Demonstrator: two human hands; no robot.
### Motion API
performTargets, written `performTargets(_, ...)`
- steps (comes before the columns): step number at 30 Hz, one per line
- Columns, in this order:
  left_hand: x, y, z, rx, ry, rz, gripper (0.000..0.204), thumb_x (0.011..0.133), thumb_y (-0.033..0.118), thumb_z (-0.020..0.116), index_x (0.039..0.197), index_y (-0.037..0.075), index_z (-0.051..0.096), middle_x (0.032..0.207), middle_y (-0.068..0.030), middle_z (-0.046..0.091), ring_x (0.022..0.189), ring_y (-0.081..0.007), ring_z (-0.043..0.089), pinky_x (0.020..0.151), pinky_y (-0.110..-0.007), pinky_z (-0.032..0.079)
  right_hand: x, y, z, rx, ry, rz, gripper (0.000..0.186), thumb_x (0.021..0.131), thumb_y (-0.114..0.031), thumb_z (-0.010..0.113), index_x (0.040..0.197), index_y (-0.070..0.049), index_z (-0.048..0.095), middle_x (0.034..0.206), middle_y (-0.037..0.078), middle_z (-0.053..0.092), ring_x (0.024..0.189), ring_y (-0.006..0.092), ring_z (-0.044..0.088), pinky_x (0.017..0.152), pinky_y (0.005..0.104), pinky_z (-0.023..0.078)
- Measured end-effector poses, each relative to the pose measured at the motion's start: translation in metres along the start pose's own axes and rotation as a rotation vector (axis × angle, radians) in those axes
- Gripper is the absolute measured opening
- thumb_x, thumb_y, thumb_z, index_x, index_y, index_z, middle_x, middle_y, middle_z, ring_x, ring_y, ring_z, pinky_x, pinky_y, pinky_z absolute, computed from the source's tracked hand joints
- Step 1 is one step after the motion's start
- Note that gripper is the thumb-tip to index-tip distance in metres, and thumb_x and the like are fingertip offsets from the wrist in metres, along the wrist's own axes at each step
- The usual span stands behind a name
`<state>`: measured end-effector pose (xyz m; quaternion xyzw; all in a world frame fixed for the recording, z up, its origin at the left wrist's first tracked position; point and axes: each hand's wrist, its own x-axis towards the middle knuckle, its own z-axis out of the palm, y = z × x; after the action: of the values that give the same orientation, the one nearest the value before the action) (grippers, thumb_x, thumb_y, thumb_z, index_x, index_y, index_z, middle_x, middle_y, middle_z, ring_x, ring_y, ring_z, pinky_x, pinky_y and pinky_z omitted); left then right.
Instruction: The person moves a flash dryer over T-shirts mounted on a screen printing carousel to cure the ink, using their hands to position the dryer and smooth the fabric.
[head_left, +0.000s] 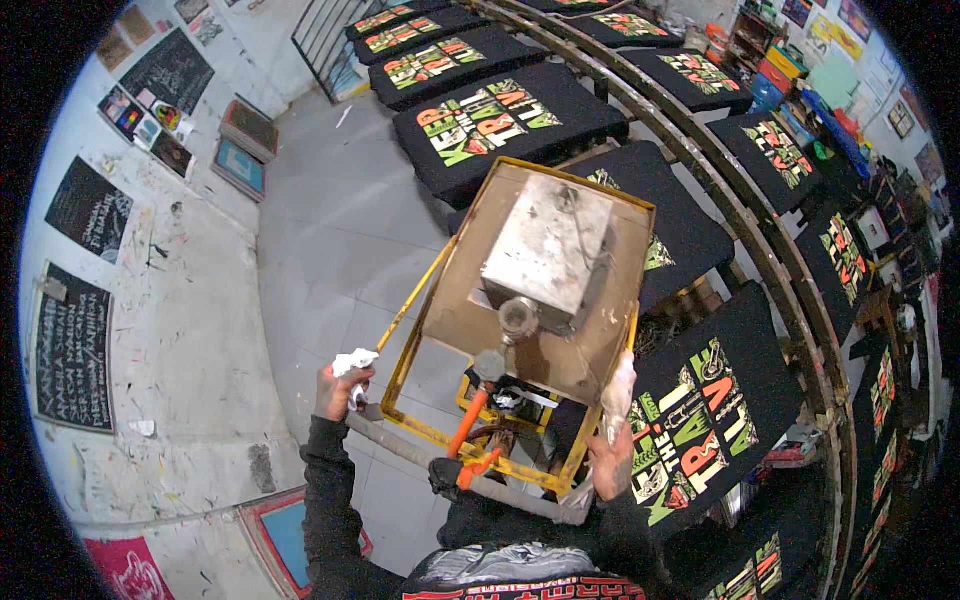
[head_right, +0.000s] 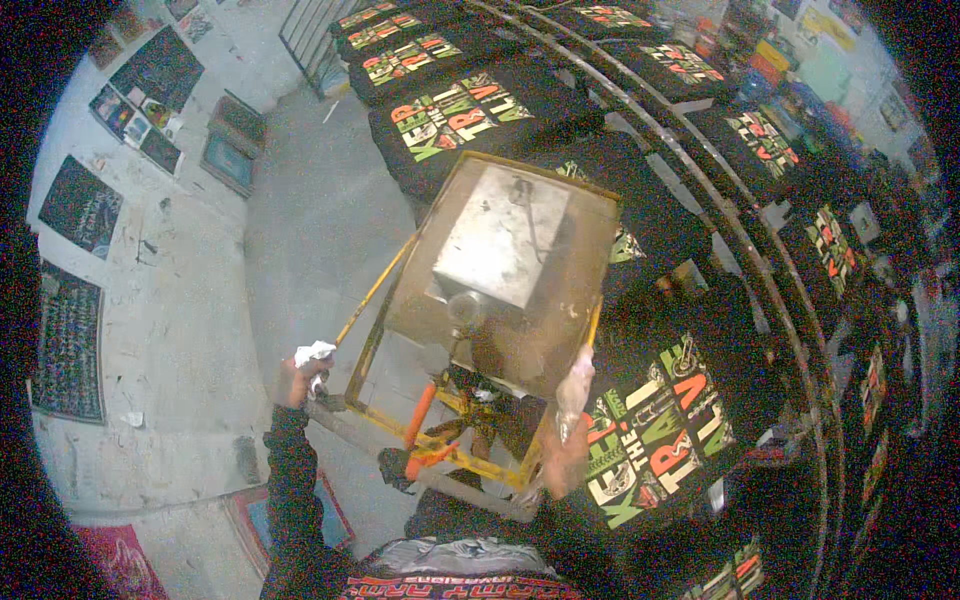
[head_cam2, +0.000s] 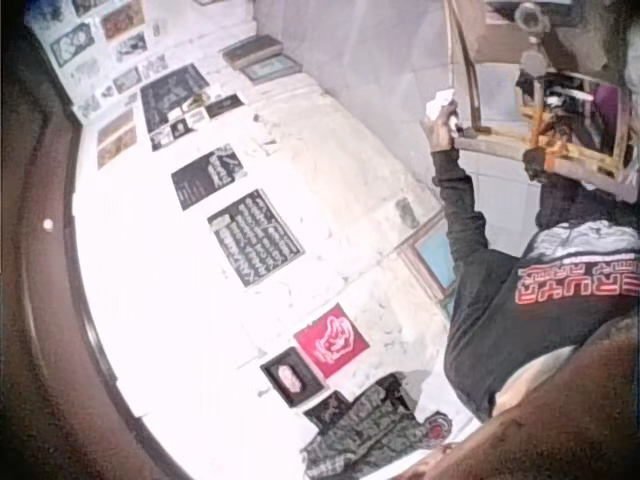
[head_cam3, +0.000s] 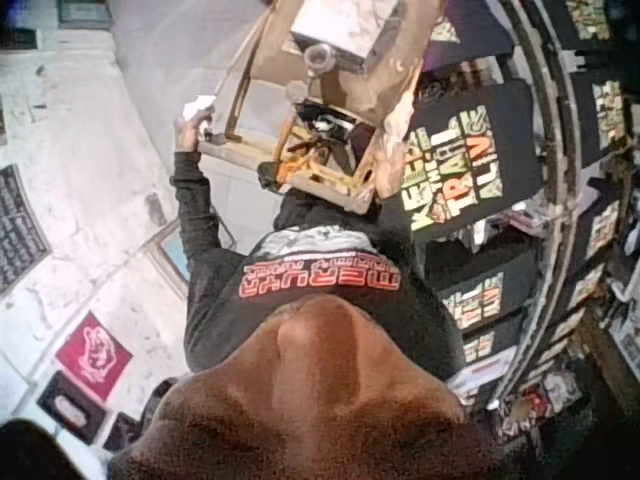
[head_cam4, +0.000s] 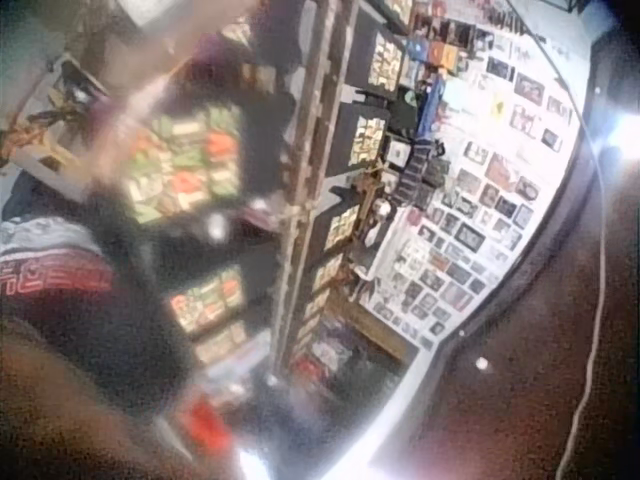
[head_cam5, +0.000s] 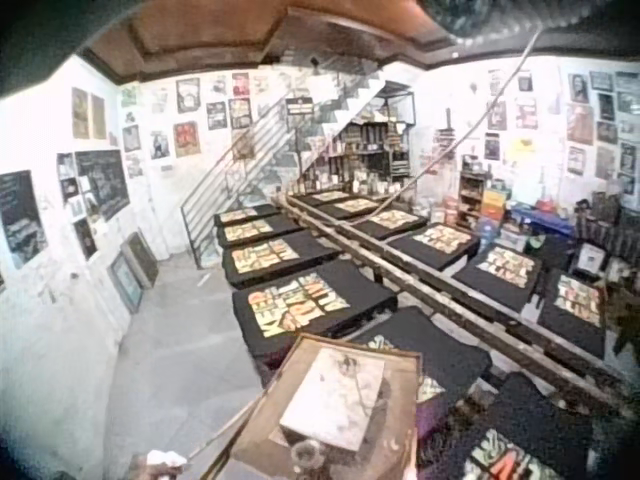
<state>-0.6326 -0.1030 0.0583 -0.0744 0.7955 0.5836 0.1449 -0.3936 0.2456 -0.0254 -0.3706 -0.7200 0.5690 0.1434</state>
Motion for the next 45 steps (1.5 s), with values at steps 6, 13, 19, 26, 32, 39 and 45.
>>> performTargets(6, 0.009, 0.010, 0.019, -0.090, -0.100, -0.054, 0.019, 0.073, 0.014, 0.072, 0.086, 0.002, 0.065, 0.069, -0.0017, 0.061, 0.058, -0.0082, 0.056, 0.052, -0.023, 0.043, -0.022, -0.032, -0.007, 0.310, 0.057, 0.169, 0.039, 0.076, -0.003, 0.055, 0.114, -0.004, 0.049, 0.077, -0.002, 0.052, 0.059, 0.0066, 0.045, 0.051, 0.0216, 0.035)
performTargets(13, 0.007, 0.016, 0.027, -0.102, -0.116, -0.043, 0.022, 0.074, 0.013, 0.070, 0.090, -0.001, 0.064, 0.074, -0.0022, 0.063, 0.064, -0.0085, 0.056, 0.058, -0.023, 0.043, -0.015, -0.032, -0.016, 0.203, 0.074, 0.224, 0.034, 0.076, -0.004, 0.054, 0.110, -0.006, 0.049, 0.072, -0.001, 0.050, 0.049, 0.0075, 0.042, 0.041, 0.0229, 0.033)
performTargets(19, 0.004, 0.012, 0.032, -0.137, -0.120, -0.023, 0.026, 0.076, 0.009, 0.068, 0.099, -0.003, 0.063, 0.083, -0.0026, 0.065, 0.069, -0.0089, 0.058, 0.063, -0.024, 0.045, 0.000, -0.010, -0.027, 0.110, 0.063, 0.234, 0.042, 0.075, -0.007, 0.056, 0.115, -0.002, 0.046, 0.075, 0.003, 0.050, 0.057, 0.0124, 0.047, 0.046, 0.0271, 0.041)
performTargets(26, 0.003, 0.010, 0.043, -0.190, -0.140, 0.011, 0.028, 0.077, 0.008, 0.066, 0.101, -0.005, 0.062, 0.086, -0.0040, 0.066, 0.073, -0.0086, 0.058, 0.067, -0.023, 0.047, 0.015, -0.028, -0.036, 0.053, 0.065, 0.239, 0.027, 0.074, -0.006, 0.058, 0.100, -0.002, 0.054, 0.080, 0.004, 0.057, 0.062, 0.0109, 0.049, 0.057, 0.0265, 0.042)
performTargets(32, 0.008, 0.011, 0.045, -0.156, -0.120, 0.061, 0.030, 0.076, 0.010, 0.067, 0.101, -0.006, 0.062, 0.085, -0.0045, 0.066, 0.072, -0.0088, 0.058, 0.065, -0.024, 0.046, 0.026, -0.016, -0.038, 0.027, 0.050, 0.224, 0.038, 0.070, -0.015, 0.062, 0.104, -0.001, 0.054, 0.082, 0.007, 0.058, 0.068, 0.0164, 0.054, 0.062, 0.0298, 0.045)
performTargets(39, 0.010, 0.010, 0.046, -0.191, -0.116, 0.069, 0.026, 0.075, 0.010, 0.068, 0.097, -0.003, 0.063, 0.081, -0.0040, 0.066, 0.069, -0.0086, 0.058, 0.063, -0.024, 0.046, 0.030, 0.005, -0.041, 0.013, 0.057, 0.185, 0.046, 0.070, -0.019, 0.064, 0.109, 0.003, 0.052, 0.090, 0.010, 0.060, 0.077, 0.0182, 0.057, 0.069, 0.0340, 0.047)
performTargets(45, 0.010, 0.004, 0.041, -0.147, -0.138, 0.096, 0.019, 0.076, 0.010, 0.068, 0.091, -0.001, 0.063, 0.077, -0.0013, 0.063, 0.064, -0.0085, 0.057, 0.060, -0.024, 0.044, 0.020, -0.006, -0.034, 0.088, 0.046, 0.152, 0.042, 0.072, -0.009, 0.063, 0.113, 0.000, 0.055, 0.085, 0.005, 0.061, 0.068, 0.0123, 0.056, 0.061, 0.0276, 0.046)
